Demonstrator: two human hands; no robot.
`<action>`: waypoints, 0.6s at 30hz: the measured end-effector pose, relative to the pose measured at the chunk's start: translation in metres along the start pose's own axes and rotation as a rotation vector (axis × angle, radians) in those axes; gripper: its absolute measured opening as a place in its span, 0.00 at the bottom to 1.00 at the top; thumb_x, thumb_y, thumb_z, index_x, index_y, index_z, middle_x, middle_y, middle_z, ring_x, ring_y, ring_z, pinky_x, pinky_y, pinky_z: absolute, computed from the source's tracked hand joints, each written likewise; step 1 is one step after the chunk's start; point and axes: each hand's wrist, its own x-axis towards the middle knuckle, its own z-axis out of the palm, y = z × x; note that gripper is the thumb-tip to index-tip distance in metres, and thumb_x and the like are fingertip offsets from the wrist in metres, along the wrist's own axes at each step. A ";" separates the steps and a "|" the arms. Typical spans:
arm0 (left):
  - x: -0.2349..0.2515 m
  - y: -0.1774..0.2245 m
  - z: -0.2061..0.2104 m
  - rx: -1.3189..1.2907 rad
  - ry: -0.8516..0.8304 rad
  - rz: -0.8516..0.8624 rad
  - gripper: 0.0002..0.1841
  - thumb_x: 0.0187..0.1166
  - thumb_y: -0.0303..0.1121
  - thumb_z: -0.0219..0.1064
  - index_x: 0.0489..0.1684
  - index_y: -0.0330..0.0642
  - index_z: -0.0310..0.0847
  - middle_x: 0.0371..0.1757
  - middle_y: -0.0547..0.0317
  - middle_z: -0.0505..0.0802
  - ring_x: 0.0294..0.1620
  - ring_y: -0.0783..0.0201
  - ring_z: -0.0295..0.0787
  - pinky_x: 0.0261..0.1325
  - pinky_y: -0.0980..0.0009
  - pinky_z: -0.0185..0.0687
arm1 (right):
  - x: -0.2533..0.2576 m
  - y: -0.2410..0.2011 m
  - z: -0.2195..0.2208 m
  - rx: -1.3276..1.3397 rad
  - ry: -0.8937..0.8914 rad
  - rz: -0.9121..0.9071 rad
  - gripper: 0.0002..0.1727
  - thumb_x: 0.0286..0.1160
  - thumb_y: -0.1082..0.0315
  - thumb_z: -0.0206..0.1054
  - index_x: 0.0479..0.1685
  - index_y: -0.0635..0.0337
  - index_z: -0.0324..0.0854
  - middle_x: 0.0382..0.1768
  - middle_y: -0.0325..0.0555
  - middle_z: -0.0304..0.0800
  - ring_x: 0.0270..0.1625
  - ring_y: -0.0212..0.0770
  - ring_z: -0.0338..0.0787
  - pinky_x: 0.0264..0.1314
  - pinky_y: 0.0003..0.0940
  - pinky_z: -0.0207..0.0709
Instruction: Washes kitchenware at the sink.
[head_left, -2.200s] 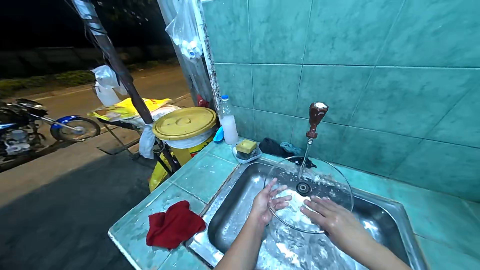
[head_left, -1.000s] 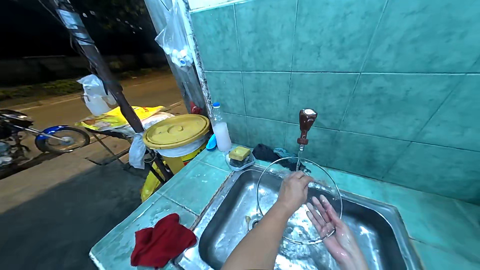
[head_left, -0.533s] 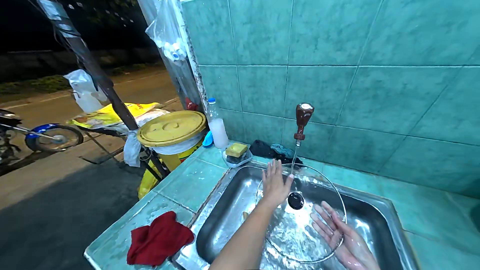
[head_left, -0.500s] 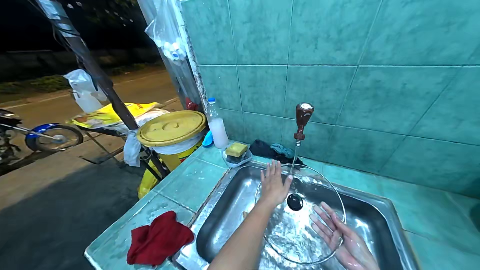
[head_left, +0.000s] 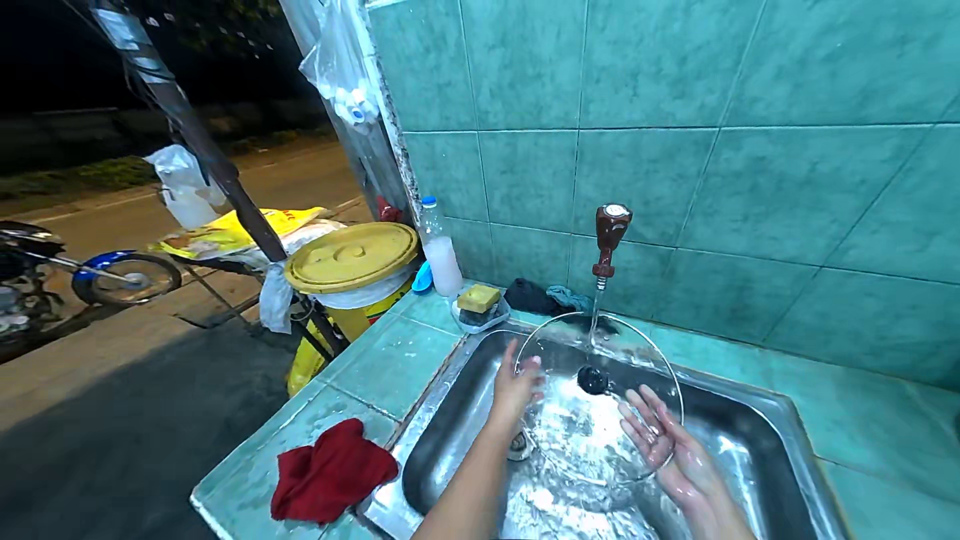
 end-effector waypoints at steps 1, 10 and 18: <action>-0.009 -0.002 0.000 -0.238 -0.021 -0.116 0.28 0.94 0.35 0.53 0.91 0.46 0.52 0.68 0.40 0.87 0.52 0.47 0.94 0.47 0.55 0.92 | 0.005 0.002 0.003 0.016 0.009 -0.011 0.21 0.96 0.62 0.42 0.72 0.61 0.74 0.56 0.50 0.94 0.50 0.46 0.98 0.50 0.38 0.92; -0.043 0.007 0.013 -0.597 0.061 -0.088 0.27 0.97 0.46 0.35 0.81 0.38 0.68 0.50 0.38 0.95 0.35 0.46 0.97 0.34 0.57 0.94 | 0.032 0.021 0.028 -1.761 0.181 -0.707 0.48 0.84 0.39 0.54 0.92 0.70 0.52 0.90 0.72 0.52 0.93 0.68 0.51 0.92 0.72 0.39; -0.050 0.014 0.016 -0.559 0.059 -0.075 0.27 0.97 0.46 0.36 0.78 0.35 0.70 0.46 0.37 0.95 0.33 0.46 0.97 0.32 0.58 0.94 | 0.044 0.020 0.040 -1.941 -0.045 -0.683 0.54 0.80 0.25 0.38 0.94 0.61 0.53 0.93 0.59 0.50 0.95 0.61 0.48 0.93 0.69 0.37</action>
